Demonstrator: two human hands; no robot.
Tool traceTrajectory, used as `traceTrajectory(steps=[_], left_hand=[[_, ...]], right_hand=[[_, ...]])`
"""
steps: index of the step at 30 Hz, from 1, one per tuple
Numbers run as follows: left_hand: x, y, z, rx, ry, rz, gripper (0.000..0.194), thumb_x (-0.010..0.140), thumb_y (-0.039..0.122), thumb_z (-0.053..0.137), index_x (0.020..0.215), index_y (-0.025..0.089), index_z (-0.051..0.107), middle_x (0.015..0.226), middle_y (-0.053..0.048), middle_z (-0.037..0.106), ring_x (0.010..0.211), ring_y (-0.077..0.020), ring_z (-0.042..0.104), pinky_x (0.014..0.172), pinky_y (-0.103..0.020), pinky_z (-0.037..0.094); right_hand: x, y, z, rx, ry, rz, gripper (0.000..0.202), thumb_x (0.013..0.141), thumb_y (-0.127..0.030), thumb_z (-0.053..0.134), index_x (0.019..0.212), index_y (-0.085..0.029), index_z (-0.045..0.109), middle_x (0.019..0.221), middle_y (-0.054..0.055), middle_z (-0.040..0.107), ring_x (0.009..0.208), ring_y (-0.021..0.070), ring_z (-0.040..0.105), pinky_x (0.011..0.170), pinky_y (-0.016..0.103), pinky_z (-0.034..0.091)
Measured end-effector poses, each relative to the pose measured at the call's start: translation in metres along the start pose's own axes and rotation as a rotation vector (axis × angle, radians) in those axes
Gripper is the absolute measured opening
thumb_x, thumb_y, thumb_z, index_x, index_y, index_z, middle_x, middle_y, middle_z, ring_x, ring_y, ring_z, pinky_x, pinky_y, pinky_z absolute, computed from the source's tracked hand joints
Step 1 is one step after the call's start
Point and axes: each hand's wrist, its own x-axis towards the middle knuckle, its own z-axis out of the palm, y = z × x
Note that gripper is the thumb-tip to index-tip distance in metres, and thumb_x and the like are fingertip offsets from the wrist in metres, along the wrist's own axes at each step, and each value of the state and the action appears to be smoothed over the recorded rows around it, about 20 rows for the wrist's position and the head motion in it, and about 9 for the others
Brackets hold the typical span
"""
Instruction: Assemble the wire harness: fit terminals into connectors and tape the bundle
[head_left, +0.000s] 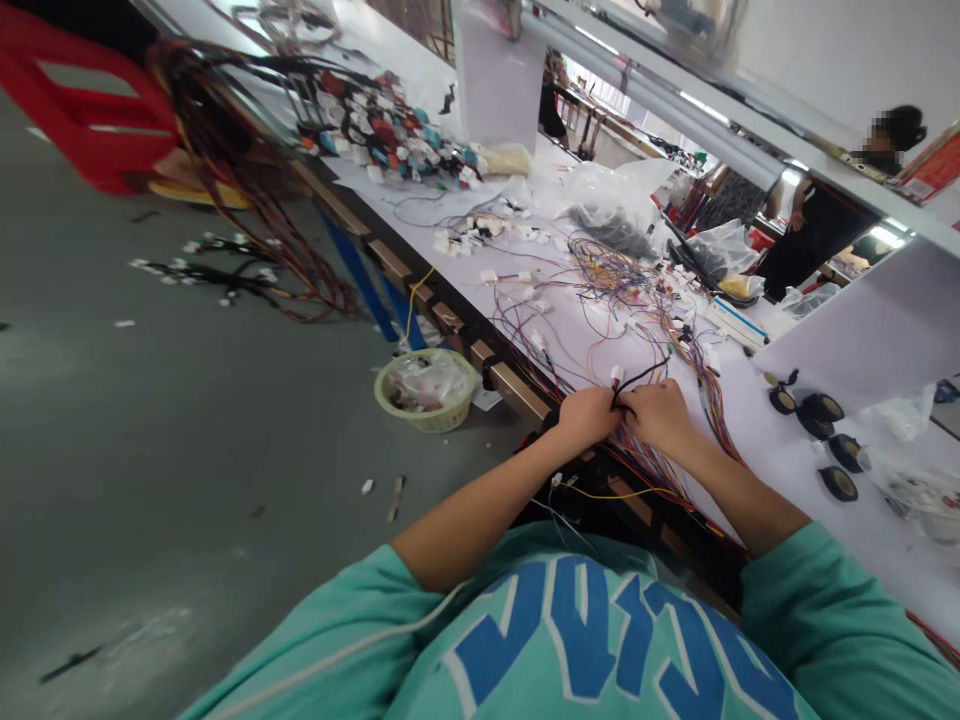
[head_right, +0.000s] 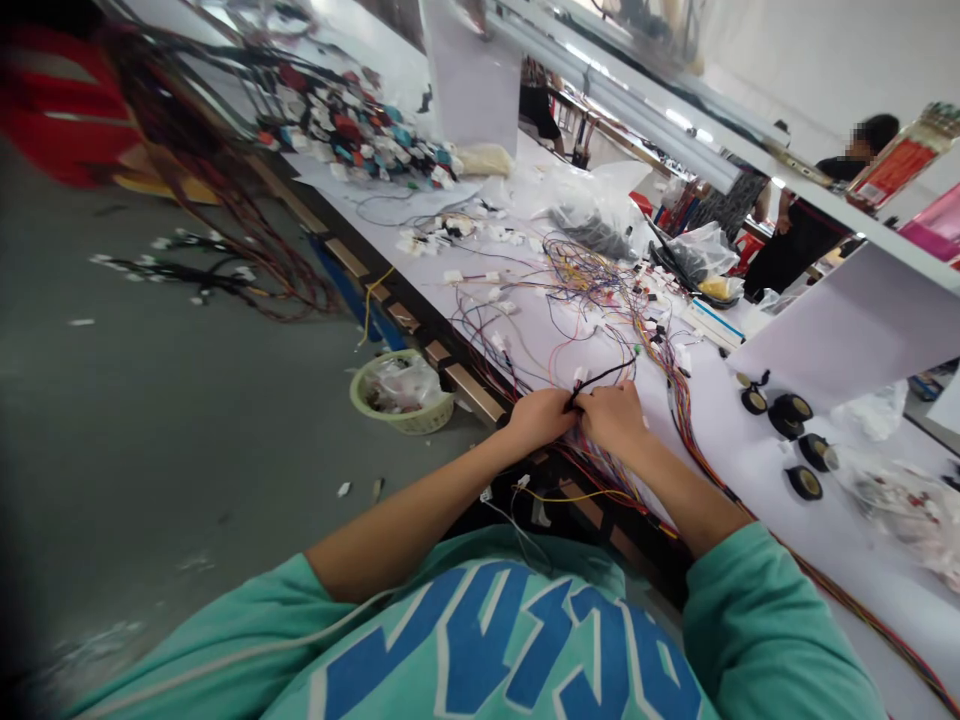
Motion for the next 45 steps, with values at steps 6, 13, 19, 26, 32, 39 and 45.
traceTrajectory(steps=[6, 13, 19, 26, 32, 39, 45], left_hand=[[0.000, 0.002, -0.004, 0.018, -0.038, -0.020, 0.034, 0.074, 0.029, 0.043, 0.096, 0.014, 0.065, 0.099, -0.014, 0.067, 0.095, -0.0272, 0.062, 0.074, -0.033, 0.049], [0.004, 0.001, -0.003, -0.004, -0.012, -0.074, 0.034, 0.073, 0.027, 0.043, 0.096, 0.016, 0.066, 0.102, -0.012, 0.067, 0.098, -0.0256, 0.061, 0.074, -0.030, 0.048], [0.001, 0.001, -0.005, -0.021, -0.040, -0.092, 0.031, 0.072, 0.027, 0.045, 0.092, 0.016, 0.066, 0.099, -0.012, 0.068, 0.096, -0.0268, 0.062, 0.071, -0.030, 0.047], [-0.010, 0.003, 0.005, 0.013, 0.057, -0.103, 0.032, 0.081, 0.032, 0.039, 0.098, 0.018, 0.062, 0.096, -0.010, 0.068, 0.096, -0.0249, 0.062, 0.073, -0.030, 0.046], [-0.008, 0.004, 0.008, -0.026, 0.110, -0.107, 0.035, 0.082, 0.022, 0.035, 0.109, 0.015, 0.056, 0.094, -0.012, 0.068, 0.090, -0.0250, 0.063, 0.071, -0.031, 0.045], [-0.009, -0.015, -0.001, -0.291, 0.073, 0.046, 0.027, 0.079, 0.018, 0.042, 0.102, 0.017, 0.057, 0.075, -0.001, 0.066, 0.069, -0.0143, 0.062, 0.065, -0.023, 0.044], [-0.013, -0.012, -0.009, 0.017, -0.001, 0.041, 0.025, 0.083, 0.031, 0.047, 0.092, 0.014, 0.063, 0.081, -0.010, 0.067, 0.083, -0.0231, 0.064, 0.072, -0.029, 0.044]], right_hand=[[0.007, 0.004, 0.007, -0.034, 0.062, -0.094, 0.028, 0.082, -0.021, 0.039, 0.090, -0.018, 0.065, 0.087, 0.010, 0.066, 0.083, 0.0205, 0.058, 0.079, 0.038, 0.023], [0.012, 0.006, 0.023, -0.072, 0.159, -0.189, 0.030, 0.085, -0.021, 0.035, 0.090, -0.020, 0.065, 0.087, 0.008, 0.065, 0.083, 0.0194, 0.053, 0.085, 0.039, 0.022], [0.033, 0.026, 0.008, -0.087, 0.151, -0.080, 0.029, 0.082, -0.016, 0.038, 0.087, -0.020, 0.067, 0.086, 0.006, 0.067, 0.085, 0.0187, 0.054, 0.088, 0.038, 0.022], [0.020, 0.087, -0.024, -0.063, 0.277, 0.331, 0.031, 0.079, -0.022, 0.038, 0.090, -0.017, 0.066, 0.091, 0.008, 0.068, 0.087, 0.0232, 0.058, 0.080, 0.039, 0.028], [-0.029, 0.116, 0.019, 0.095, 0.169, 0.569, 0.031, 0.077, -0.033, 0.043, 0.094, -0.022, 0.067, 0.096, 0.006, 0.069, 0.089, 0.0235, 0.060, 0.069, 0.030, 0.036], [-0.093, 0.170, 0.053, 0.140, 0.038, 0.972, 0.032, 0.078, -0.039, 0.044, 0.097, -0.024, 0.066, 0.095, 0.010, 0.068, 0.081, 0.0259, 0.062, 0.063, 0.034, 0.042], [-0.116, 0.179, 0.075, 0.066, -0.063, 1.030, 0.043, 0.082, -0.036, 0.041, 0.120, -0.021, 0.055, 0.097, 0.023, 0.064, 0.087, 0.0337, 0.062, 0.068, 0.044, 0.041]])
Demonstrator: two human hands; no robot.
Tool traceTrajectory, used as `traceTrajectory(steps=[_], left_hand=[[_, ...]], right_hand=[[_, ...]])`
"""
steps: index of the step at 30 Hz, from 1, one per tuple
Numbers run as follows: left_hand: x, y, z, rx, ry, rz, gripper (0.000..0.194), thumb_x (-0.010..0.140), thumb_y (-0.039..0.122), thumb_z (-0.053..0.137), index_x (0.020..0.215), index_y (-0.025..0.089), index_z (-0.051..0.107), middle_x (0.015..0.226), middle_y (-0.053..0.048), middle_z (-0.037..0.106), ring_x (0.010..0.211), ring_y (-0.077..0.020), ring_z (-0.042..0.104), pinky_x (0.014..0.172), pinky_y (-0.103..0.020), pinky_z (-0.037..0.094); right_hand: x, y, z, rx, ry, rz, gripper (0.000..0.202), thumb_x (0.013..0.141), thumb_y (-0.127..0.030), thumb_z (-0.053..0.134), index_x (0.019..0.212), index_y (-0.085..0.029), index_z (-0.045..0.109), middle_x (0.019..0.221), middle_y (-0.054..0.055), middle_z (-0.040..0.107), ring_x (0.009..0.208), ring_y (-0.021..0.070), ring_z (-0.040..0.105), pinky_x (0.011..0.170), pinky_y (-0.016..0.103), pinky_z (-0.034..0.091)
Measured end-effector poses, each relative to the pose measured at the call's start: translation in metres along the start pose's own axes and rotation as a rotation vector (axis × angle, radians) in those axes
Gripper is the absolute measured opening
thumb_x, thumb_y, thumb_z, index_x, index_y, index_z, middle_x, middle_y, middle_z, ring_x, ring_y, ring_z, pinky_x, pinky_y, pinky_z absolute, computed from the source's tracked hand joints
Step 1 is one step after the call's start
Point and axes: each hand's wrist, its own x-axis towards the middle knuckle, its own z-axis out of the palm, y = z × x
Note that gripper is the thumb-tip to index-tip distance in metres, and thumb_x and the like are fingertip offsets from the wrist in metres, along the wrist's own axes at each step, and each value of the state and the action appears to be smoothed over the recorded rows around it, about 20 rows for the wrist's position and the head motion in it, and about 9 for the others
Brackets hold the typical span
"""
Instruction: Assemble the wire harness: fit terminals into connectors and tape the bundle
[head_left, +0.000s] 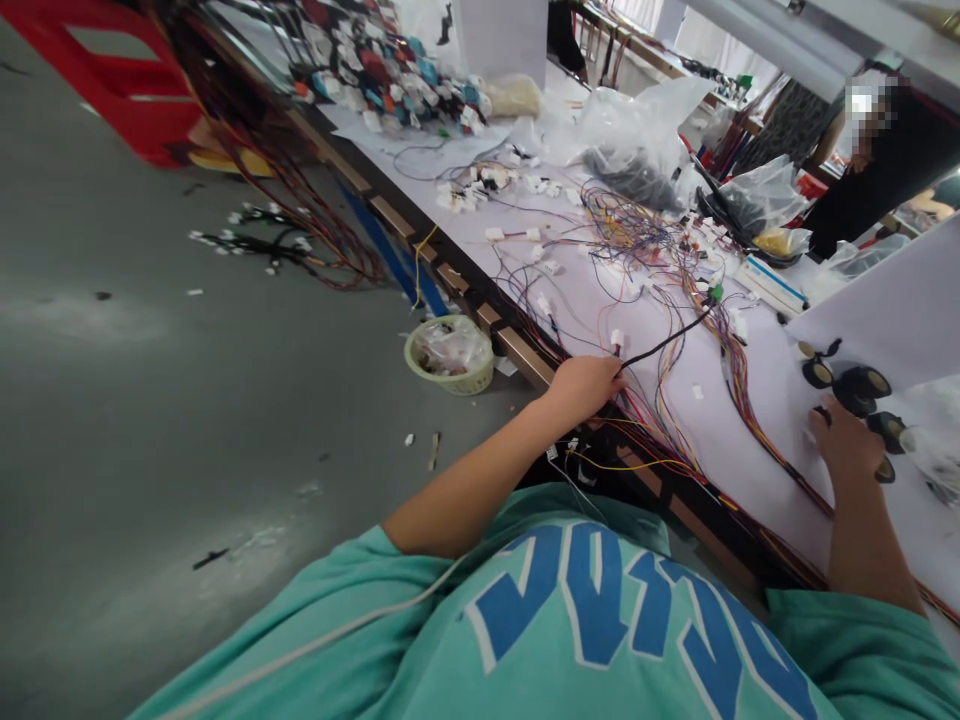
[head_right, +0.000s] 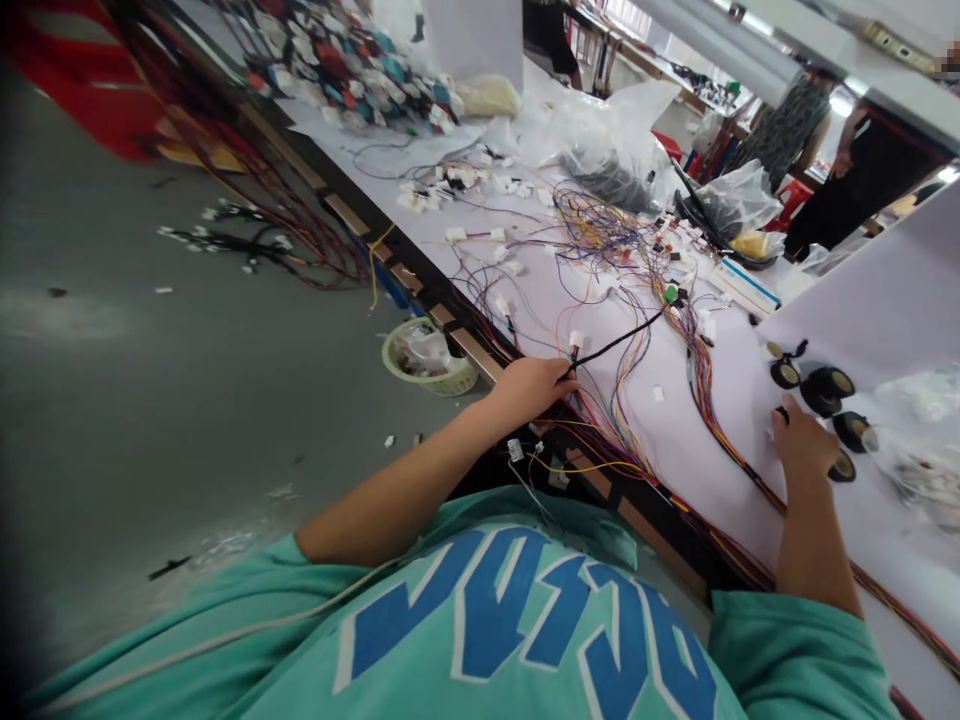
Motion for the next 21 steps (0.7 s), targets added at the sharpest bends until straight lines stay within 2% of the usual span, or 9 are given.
traceTrajectory(steps=[3, 6, 9, 12, 15, 17, 19, 21], left_hand=[[-0.001, 0.004, 0.000, 0.174, 0.004, -0.060, 0.034, 0.085, 0.040, 0.044, 0.098, 0.014, 0.062, 0.087, -0.014, 0.067, 0.092, -0.0281, 0.062, 0.074, -0.033, 0.044], [-0.003, 0.001, -0.001, 0.143, -0.022, -0.083, 0.042, 0.088, 0.043, 0.034, 0.092, 0.015, 0.064, 0.087, -0.013, 0.067, 0.093, -0.0265, 0.062, 0.074, -0.031, 0.044], [-0.005, -0.005, -0.003, 0.004, -0.028, -0.053, 0.040, 0.089, 0.038, 0.032, 0.087, 0.015, 0.064, 0.086, -0.010, 0.067, 0.089, -0.0225, 0.062, 0.072, -0.028, 0.043], [-0.007, -0.011, 0.001, -0.179, 0.018, 0.017, 0.030, 0.088, 0.031, 0.037, 0.091, 0.015, 0.063, 0.085, -0.007, 0.067, 0.082, -0.0178, 0.061, 0.071, -0.025, 0.043], [-0.008, -0.017, 0.014, -0.331, 0.147, 0.137, 0.024, 0.085, 0.022, 0.042, 0.100, 0.017, 0.060, 0.092, -0.006, 0.066, 0.085, -0.0149, 0.060, 0.075, -0.024, 0.043], [-0.008, -0.024, 0.023, -0.423, 0.219, 0.235, 0.026, 0.082, 0.015, 0.043, 0.102, 0.017, 0.060, 0.093, -0.005, 0.065, 0.083, -0.0133, 0.059, 0.077, -0.024, 0.044], [-0.007, -0.031, 0.027, -0.535, 0.233, 0.337, 0.027, 0.079, 0.009, 0.042, 0.095, 0.016, 0.062, 0.089, -0.005, 0.063, 0.078, -0.0115, 0.059, 0.076, -0.025, 0.045], [-0.005, -0.040, 0.025, -0.653, 0.186, 0.437, 0.026, 0.074, 0.004, 0.041, 0.081, 0.015, 0.064, 0.094, -0.006, 0.062, 0.081, -0.0109, 0.059, 0.079, -0.025, 0.046]], right_hand=[[-0.004, -0.003, 0.004, -0.023, -0.058, 0.022, 0.055, 0.083, -0.036, 0.040, 0.134, -0.017, 0.039, 0.099, 0.026, 0.062, 0.092, 0.0364, 0.060, 0.070, 0.046, 0.040], [-0.009, -0.006, 0.001, -0.021, -0.052, 0.023, 0.060, 0.082, -0.037, 0.040, 0.136, -0.011, 0.036, 0.109, 0.028, 0.058, 0.102, 0.0400, 0.055, 0.075, 0.049, 0.038], [-0.013, -0.012, -0.009, 0.068, 0.078, 0.020, 0.058, 0.081, -0.035, 0.041, 0.132, -0.009, 0.041, 0.111, 0.028, 0.057, 0.106, 0.0397, 0.053, 0.080, 0.049, 0.037], [-0.022, -0.032, -0.021, 0.309, 0.202, -0.077, 0.052, 0.078, -0.029, 0.044, 0.127, -0.011, 0.046, 0.107, 0.019, 0.062, 0.103, 0.0323, 0.056, 0.086, 0.045, 0.039], [-0.042, -0.070, -0.030, 0.580, 0.125, -0.337, 0.041, 0.077, -0.031, 0.046, 0.113, -0.014, 0.056, 0.098, 0.013, 0.065, 0.093, 0.0233, 0.060, 0.085, 0.037, 0.043], [-0.060, -0.101, -0.034, 0.713, 0.017, -0.620, 0.034, 0.077, -0.035, 0.048, 0.104, -0.018, 0.060, 0.097, 0.009, 0.066, 0.089, 0.0206, 0.061, 0.081, 0.035, 0.046], [-0.078, -0.131, -0.037, 0.802, -0.027, -0.893, 0.030, 0.079, -0.035, 0.046, 0.098, -0.019, 0.062, 0.096, 0.007, 0.067, 0.088, 0.0189, 0.061, 0.081, 0.034, 0.047], [-0.092, -0.158, -0.040, 0.822, -0.003, -1.079, 0.028, 0.083, -0.031, 0.041, 0.099, -0.020, 0.062, 0.097, 0.006, 0.067, 0.091, 0.0171, 0.060, 0.084, 0.032, 0.046]])
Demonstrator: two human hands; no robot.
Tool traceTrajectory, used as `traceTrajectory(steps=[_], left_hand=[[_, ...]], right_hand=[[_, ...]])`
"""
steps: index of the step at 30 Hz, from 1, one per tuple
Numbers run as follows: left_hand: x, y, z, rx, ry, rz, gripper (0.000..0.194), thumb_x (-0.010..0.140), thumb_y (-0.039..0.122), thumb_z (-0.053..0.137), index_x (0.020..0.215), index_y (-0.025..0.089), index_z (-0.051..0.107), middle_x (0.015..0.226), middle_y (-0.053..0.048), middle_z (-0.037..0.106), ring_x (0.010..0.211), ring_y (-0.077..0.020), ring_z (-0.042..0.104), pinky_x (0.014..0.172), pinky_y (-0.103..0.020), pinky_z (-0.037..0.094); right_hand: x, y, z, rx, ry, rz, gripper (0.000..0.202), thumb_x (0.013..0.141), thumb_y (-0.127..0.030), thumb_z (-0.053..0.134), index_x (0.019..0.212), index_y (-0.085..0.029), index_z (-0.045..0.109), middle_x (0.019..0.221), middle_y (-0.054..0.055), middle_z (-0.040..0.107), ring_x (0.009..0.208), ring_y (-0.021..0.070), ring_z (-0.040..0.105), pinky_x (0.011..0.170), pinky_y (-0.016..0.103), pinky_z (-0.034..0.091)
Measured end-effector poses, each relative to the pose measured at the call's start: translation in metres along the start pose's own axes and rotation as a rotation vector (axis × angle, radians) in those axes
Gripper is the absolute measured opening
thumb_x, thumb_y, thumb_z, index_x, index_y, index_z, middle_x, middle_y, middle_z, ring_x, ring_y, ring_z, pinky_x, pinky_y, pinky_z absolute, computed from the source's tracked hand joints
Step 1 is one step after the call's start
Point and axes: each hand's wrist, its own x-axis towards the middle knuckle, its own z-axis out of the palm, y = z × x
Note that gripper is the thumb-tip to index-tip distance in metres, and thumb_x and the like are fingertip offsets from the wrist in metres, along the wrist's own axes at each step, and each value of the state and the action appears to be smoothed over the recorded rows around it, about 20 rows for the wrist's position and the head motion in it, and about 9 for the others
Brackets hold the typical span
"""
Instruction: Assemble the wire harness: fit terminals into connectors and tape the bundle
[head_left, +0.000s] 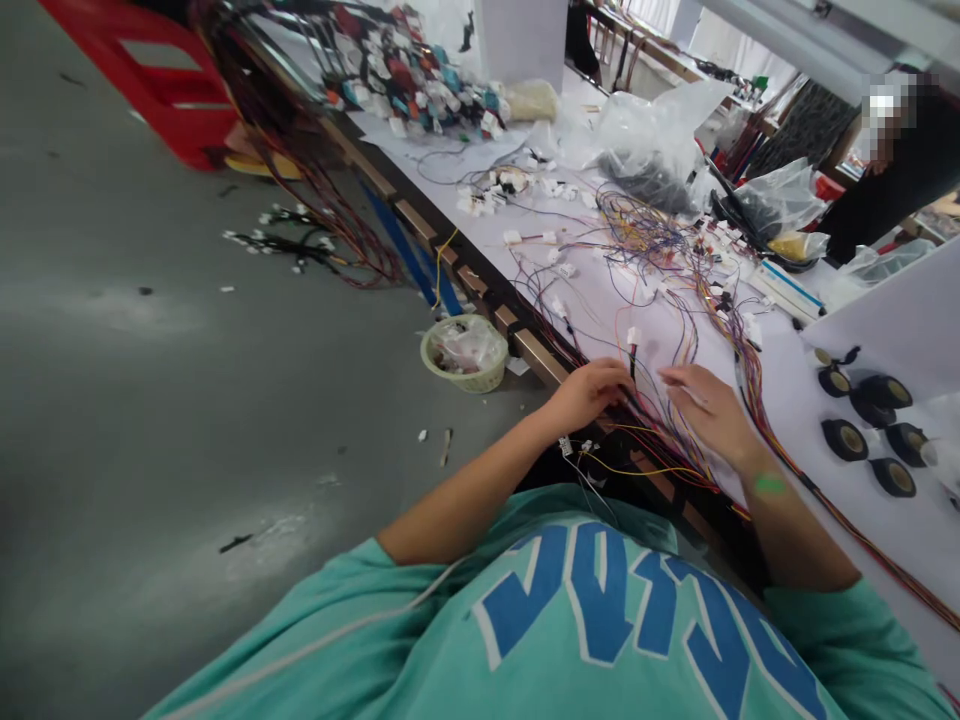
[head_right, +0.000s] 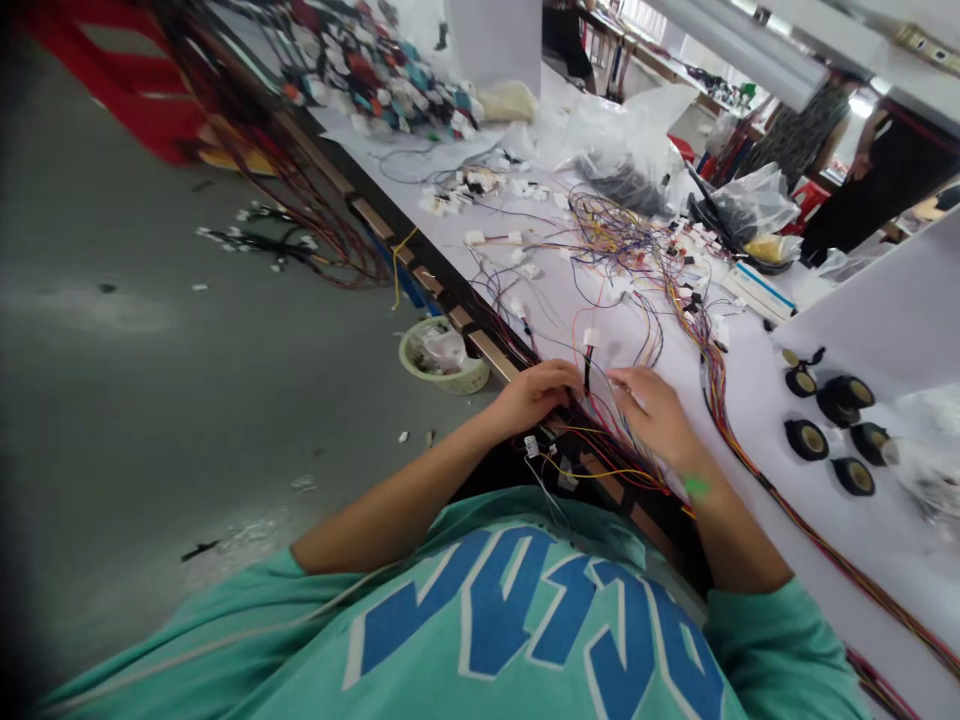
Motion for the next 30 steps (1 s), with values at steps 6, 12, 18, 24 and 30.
traceTrajectory(steps=[6, 12, 18, 24, 30], left_hand=[[-0.006, 0.000, -0.041, -0.262, -0.256, -0.064, 0.022, 0.067, 0.003, 0.045, 0.063, 0.014, 0.064, 0.104, -0.007, 0.064, 0.096, -0.0140, 0.058, 0.090, -0.028, 0.042], [-0.025, 0.003, -0.066, -0.398, -0.302, -0.380, 0.011, 0.066, 0.009, 0.052, 0.066, 0.012, 0.062, 0.066, -0.002, 0.063, 0.060, -0.0099, 0.059, 0.060, -0.021, 0.047], [-0.029, 0.002, -0.067, -0.474, 0.065, -0.649, 0.016, 0.065, 0.002, 0.049, 0.077, 0.013, 0.055, 0.058, 0.003, 0.059, 0.043, -0.0061, 0.052, 0.044, -0.018, 0.042], [-0.028, 0.004, -0.064, -0.511, 0.145, -0.722, 0.021, 0.068, 0.001, 0.050, 0.084, 0.012, 0.054, 0.056, 0.003, 0.059, 0.042, -0.0077, 0.053, 0.040, -0.019, 0.041], [-0.028, 0.007, -0.063, -0.587, 0.190, -0.764, 0.020, 0.070, 0.001, 0.050, 0.087, 0.011, 0.054, 0.059, 0.001, 0.061, 0.040, -0.0073, 0.052, 0.040, -0.019, 0.040]], right_hand=[[0.038, -0.023, 0.033, -0.174, -0.104, 0.058, 0.029, 0.085, -0.018, 0.039, 0.103, -0.017, 0.061, 0.102, 0.007, 0.065, 0.097, 0.0172, 0.058, 0.086, 0.031, 0.043], [0.058, -0.037, 0.048, -0.481, -0.230, 0.211, 0.032, 0.086, -0.031, 0.042, 0.105, -0.011, 0.058, 0.103, 0.014, 0.061, 0.095, 0.0241, 0.058, 0.079, 0.033, 0.043], [0.077, -0.040, 0.054, -0.602, -0.260, 0.321, 0.030, 0.083, -0.027, 0.039, 0.099, -0.013, 0.060, 0.102, 0.015, 0.062, 0.091, 0.0268, 0.059, 0.068, 0.033, 0.042], [0.088, -0.035, 0.047, -0.271, -0.232, 0.383, 0.013, 0.074, -0.021, 0.047, 0.076, -0.016, 0.058, 0.080, 0.006, 0.063, 0.075, 0.0170, 0.057, 0.064, 0.026, 0.038], [0.088, -0.044, 0.050, 0.013, -0.293, 0.355, 0.015, 0.074, -0.020, 0.044, 0.085, -0.015, 0.053, 0.078, 0.002, 0.061, 0.067, 0.0115, 0.053, 0.063, 0.022, 0.039]])
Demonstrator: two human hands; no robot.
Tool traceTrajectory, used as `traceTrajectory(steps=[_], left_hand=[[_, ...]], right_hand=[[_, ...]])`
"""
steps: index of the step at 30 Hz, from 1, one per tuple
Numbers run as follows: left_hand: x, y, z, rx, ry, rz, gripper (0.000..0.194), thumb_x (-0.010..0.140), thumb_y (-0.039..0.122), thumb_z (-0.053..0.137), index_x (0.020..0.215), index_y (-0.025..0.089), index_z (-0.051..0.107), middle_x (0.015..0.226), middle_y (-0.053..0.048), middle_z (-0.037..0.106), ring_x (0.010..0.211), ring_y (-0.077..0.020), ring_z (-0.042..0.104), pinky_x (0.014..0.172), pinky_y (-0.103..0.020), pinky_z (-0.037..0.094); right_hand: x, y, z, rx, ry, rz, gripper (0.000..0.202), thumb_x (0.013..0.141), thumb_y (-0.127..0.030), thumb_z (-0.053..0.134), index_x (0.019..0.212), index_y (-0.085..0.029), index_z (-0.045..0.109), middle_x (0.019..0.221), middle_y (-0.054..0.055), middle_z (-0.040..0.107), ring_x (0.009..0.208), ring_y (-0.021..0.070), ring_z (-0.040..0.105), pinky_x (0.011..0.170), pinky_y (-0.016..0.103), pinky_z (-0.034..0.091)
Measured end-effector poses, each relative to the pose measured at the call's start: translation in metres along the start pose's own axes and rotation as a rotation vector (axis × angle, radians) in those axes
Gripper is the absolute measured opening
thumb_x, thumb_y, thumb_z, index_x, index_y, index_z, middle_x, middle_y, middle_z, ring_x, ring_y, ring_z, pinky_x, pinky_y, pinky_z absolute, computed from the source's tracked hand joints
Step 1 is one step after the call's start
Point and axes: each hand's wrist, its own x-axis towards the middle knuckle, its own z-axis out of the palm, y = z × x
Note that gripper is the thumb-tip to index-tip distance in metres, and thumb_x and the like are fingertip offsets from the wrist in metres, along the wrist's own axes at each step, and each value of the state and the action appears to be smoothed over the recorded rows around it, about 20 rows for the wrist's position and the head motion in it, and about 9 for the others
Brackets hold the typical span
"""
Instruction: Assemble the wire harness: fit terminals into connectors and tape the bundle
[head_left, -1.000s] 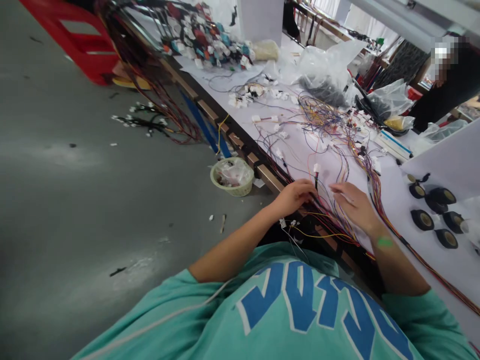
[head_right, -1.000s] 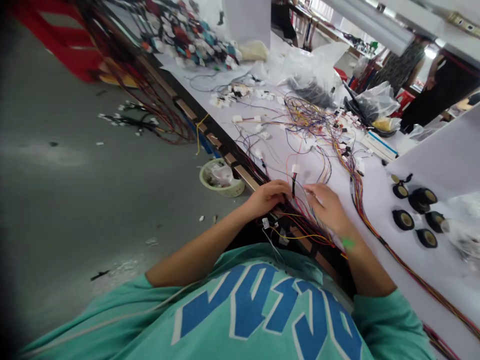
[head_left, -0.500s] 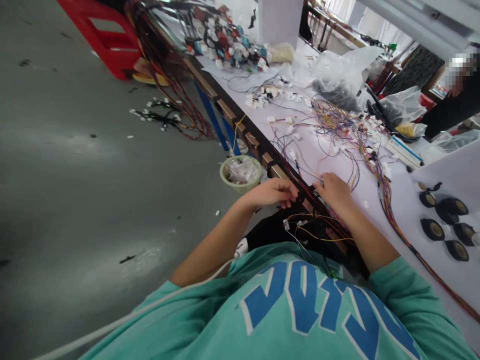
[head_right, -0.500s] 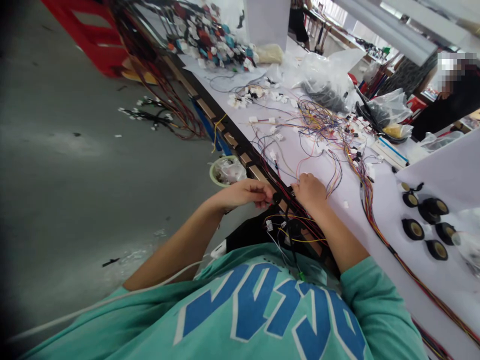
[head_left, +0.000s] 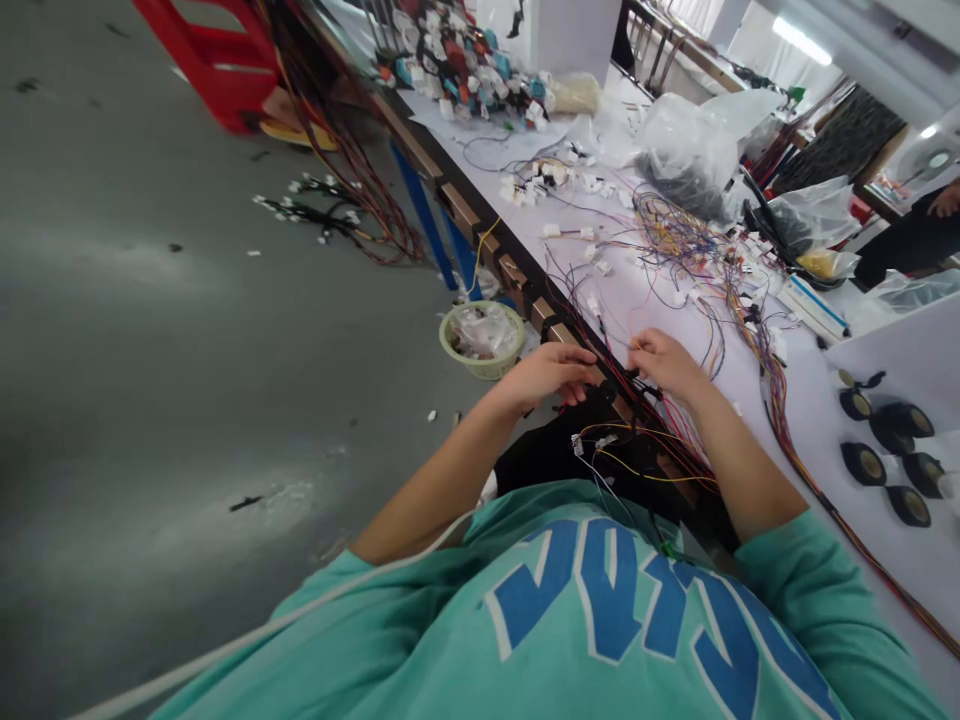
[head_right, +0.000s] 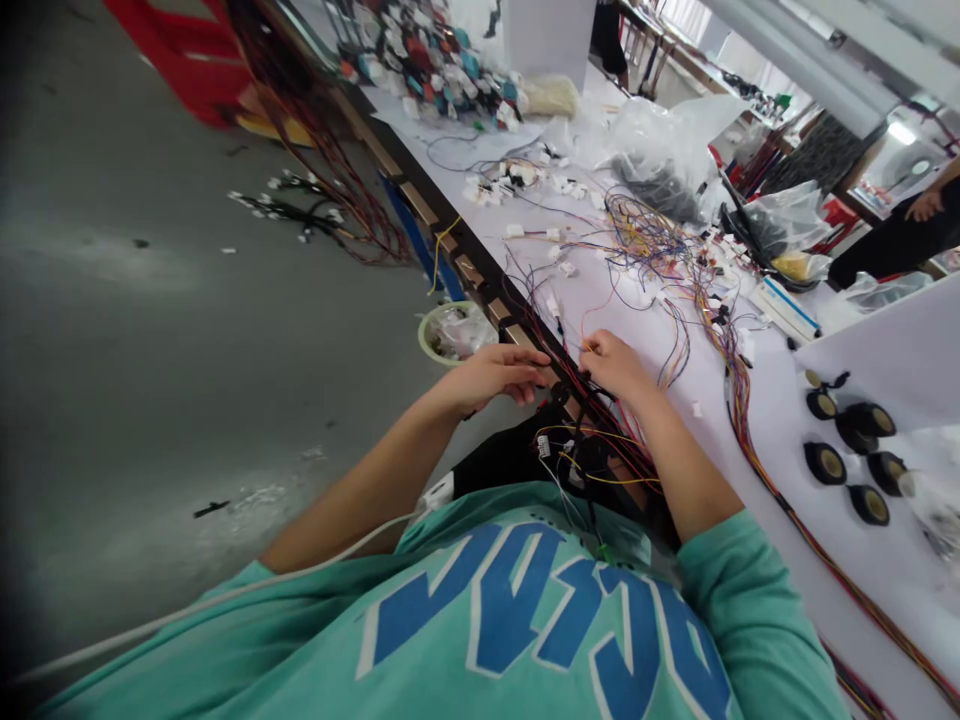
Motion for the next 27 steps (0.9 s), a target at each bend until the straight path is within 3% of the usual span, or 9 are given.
traceTrajectory(steps=[6, 12, 15, 19, 23, 27], left_hand=[[-0.002, -0.002, -0.007, -0.052, 0.028, 0.020, 0.025, 0.068, 0.002, 0.055, 0.092, 0.011, 0.054, 0.060, 0.003, 0.061, 0.040, -0.0068, 0.053, 0.041, -0.019, 0.042], [-0.001, -0.005, -0.012, -0.055, 0.041, 0.019, 0.023, 0.068, 0.002, 0.055, 0.088, 0.011, 0.054, 0.059, 0.003, 0.061, 0.039, -0.0063, 0.052, 0.040, -0.018, 0.041], [-0.001, -0.005, -0.011, -0.066, 0.037, 0.025, 0.023, 0.067, 0.003, 0.056, 0.088, 0.011, 0.054, 0.059, 0.003, 0.061, 0.040, -0.0062, 0.053, 0.040, -0.018, 0.041], [-0.002, -0.005, -0.010, -0.101, 0.024, 0.031, 0.024, 0.068, 0.002, 0.056, 0.090, 0.011, 0.053, 0.061, 0.002, 0.062, 0.041, -0.0062, 0.053, 0.041, -0.018, 0.041], [-0.003, -0.004, -0.006, -0.171, 0.007, 0.025, 0.033, 0.069, 0.002, 0.056, 0.101, 0.009, 0.052, 0.064, 0.001, 0.062, 0.043, -0.0077, 0.054, 0.044, -0.021, 0.043], [-0.003, 0.000, -0.001, -0.275, 0.036, 0.022, 0.045, 0.071, 0.000, 0.053, 0.115, 0.006, 0.045, 0.068, -0.001, 0.063, 0.047, -0.0085, 0.056, 0.049, -0.022, 0.046]], right_hand=[[-0.009, -0.029, 0.008, -0.501, -0.112, -0.020, 0.032, 0.075, -0.028, 0.050, 0.102, -0.012, 0.054, 0.101, 0.014, 0.063, 0.091, 0.0231, 0.058, 0.069, 0.028, 0.041], [-0.005, -0.038, 0.007, -0.591, -0.182, -0.056, 0.027, 0.075, -0.022, 0.048, 0.098, -0.014, 0.059, 0.098, 0.013, 0.064, 0.088, 0.0211, 0.059, 0.064, 0.025, 0.039], [0.005, -0.027, 0.005, -0.486, -0.200, -0.085, 0.015, 0.070, -0.021, 0.052, 0.078, -0.014, 0.061, 0.078, 0.007, 0.063, 0.073, 0.0161, 0.057, 0.057, 0.024, 0.035], [0.014, -0.006, 0.006, -0.174, -0.162, -0.006, 0.008, 0.064, -0.022, 0.052, 0.058, -0.016, 0.053, 0.049, -0.005, 0.043, 0.050, 0.0088, 0.041, 0.049, 0.022, 0.028], [0.014, 0.006, 0.006, 0.129, -0.096, 0.008, 0.008, 0.059, -0.022, 0.053, 0.056, -0.016, 0.050, 0.047, -0.008, 0.039, 0.048, 0.0067, 0.036, 0.051, 0.021, 0.027], [0.007, -0.001, 0.000, 0.394, -0.124, 0.067, 0.007, 0.054, -0.021, 0.054, 0.057, -0.016, 0.051, 0.046, -0.009, 0.040, 0.047, 0.0057, 0.034, 0.051, 0.020, 0.027]])
